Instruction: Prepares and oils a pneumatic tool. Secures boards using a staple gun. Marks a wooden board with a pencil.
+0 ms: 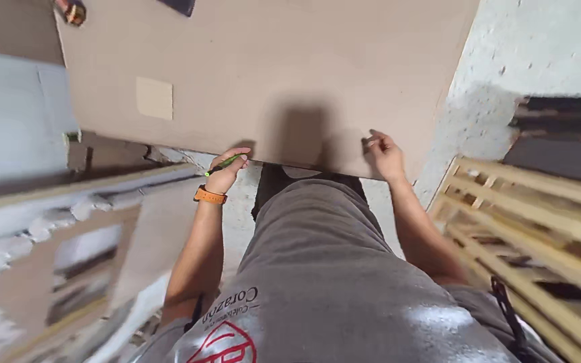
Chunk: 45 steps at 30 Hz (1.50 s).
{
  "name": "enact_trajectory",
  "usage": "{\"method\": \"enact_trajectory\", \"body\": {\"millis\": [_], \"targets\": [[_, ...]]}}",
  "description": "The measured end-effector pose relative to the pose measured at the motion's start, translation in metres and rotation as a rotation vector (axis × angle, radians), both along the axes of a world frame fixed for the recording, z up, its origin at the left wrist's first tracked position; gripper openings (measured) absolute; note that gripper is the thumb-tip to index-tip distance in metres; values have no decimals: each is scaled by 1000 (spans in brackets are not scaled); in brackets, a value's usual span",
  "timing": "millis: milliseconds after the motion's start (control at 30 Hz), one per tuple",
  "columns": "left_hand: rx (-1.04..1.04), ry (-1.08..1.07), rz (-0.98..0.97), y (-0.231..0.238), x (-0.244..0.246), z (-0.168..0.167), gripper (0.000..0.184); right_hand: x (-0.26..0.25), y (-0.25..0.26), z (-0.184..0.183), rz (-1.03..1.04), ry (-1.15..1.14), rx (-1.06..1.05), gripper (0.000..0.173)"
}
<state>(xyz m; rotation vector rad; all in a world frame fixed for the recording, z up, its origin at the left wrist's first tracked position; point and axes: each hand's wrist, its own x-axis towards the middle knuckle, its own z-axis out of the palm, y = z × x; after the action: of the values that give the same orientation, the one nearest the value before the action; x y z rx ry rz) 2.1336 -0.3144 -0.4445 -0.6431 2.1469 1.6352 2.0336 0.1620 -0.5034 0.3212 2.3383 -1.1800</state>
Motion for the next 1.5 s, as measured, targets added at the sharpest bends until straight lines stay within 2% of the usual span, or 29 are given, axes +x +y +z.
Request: {"method": "enact_trajectory", "body": {"millis": [167, 267, 367, 533, 767, 900, 1033, 1100, 1500], "targets": [[74, 8, -297, -30, -86, -30, 30, -2, -3, -19, -263, 201, 420, 58], [67, -11, -463, -36, -133, -49, 27, -22, -39, -71, -338, 281, 633, 69], [83, 7, -530, -32, -178, -69, 21, -28, -63, -113, -370, 311, 823, 76], [178, 128, -552, 2, -236, -98, 18, -30, -61, -110, -384, 271, 821, 76], [297, 177, -545, 16, -222, -121, 22, -28, -61, -109, -413, 291, 780, 74], [272, 278, -677, 87, -279, -128, 23, -29, -63, -108, -414, 273, 751, 75], [306, 391, -707, 171, -349, -148, 18, -28, -61, -108, -417, 275, 758, 73], [288, 442, -690, 196, -369, -152, 12, -29, -62, -109, -420, 287, 760, 73], [251, 492, -772, 204, -375, -157, 9, -29, -63, -107, -428, 282, 764, 72]]}}
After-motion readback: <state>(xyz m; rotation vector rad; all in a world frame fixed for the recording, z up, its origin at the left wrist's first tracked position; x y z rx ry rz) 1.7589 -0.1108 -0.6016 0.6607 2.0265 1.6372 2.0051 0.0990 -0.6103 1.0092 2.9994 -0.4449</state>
